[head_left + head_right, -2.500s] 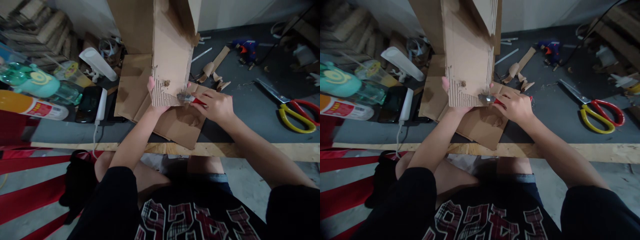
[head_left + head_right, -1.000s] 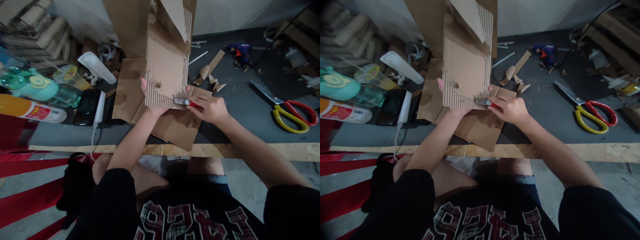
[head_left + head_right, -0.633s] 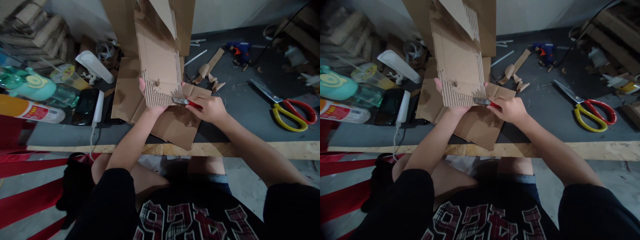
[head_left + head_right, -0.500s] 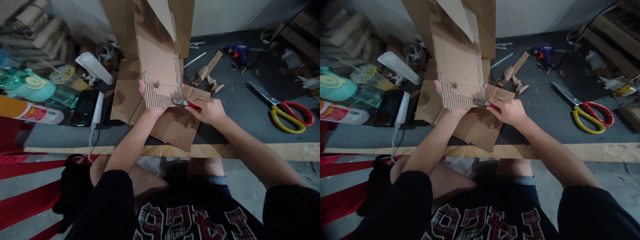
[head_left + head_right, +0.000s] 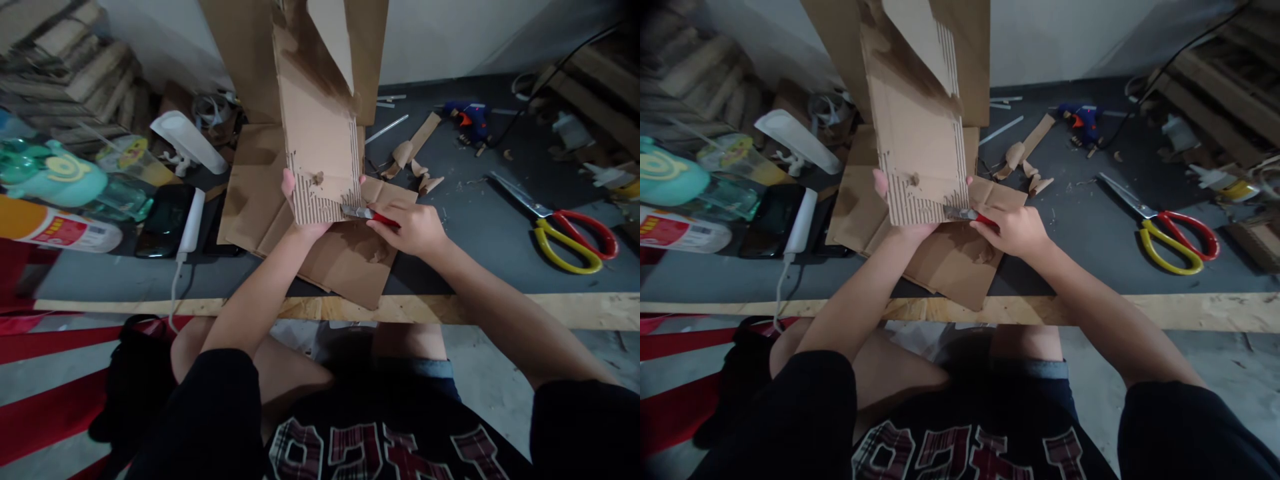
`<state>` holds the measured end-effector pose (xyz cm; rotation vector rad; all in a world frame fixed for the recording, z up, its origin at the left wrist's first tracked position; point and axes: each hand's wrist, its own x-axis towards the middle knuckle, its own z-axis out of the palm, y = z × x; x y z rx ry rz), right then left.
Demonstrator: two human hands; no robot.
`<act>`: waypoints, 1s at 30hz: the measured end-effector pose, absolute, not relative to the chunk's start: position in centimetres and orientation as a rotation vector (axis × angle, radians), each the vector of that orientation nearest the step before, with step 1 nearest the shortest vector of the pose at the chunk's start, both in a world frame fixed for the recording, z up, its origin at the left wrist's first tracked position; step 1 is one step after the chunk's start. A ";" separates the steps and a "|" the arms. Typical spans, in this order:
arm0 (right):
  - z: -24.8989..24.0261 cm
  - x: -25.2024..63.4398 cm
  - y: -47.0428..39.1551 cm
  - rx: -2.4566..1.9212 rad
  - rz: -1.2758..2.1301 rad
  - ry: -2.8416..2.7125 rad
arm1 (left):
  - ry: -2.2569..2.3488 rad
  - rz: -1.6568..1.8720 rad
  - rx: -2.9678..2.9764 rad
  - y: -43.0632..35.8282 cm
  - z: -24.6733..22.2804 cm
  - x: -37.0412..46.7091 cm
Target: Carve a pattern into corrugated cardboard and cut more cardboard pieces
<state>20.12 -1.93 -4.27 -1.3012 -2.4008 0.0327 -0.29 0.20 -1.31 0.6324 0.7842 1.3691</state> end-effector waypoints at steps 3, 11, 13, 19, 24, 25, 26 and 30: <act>-4.3 19.9 -2.1 -1.355 0.003 -2.392 | 0.747 1.388 0.687 0.1 -1.1 -0.1; -4.6 19.4 -2.2 -1.394 -0.017 -2.358 | 0.641 1.426 0.699 0.5 -1.7 -0.2; -4.7 19.4 -2.2 -1.395 -0.044 -2.351 | 0.618 1.425 0.712 0.5 -1.7 -0.1; -4.9 19.6 -1.8 -1.379 -0.089 -2.315 | 0.733 1.437 0.715 0.2 -1.5 0.3; -4.9 20.0 -1.6 -1.316 -0.015 -2.337 | 0.852 1.409 0.665 0.1 -1.4 0.2; -4.9 20.1 -1.6 -1.308 -0.010 -2.340 | 0.812 1.405 0.669 0.1 -1.4 0.2; -4.9 20.1 -1.7 -1.300 -0.013 -2.343 | 0.768 1.402 0.673 0.2 -1.5 0.1; -4.7 20.3 -1.9 -1.236 -0.063 -2.369 | 0.659 1.414 0.682 0.3 -1.9 -0.3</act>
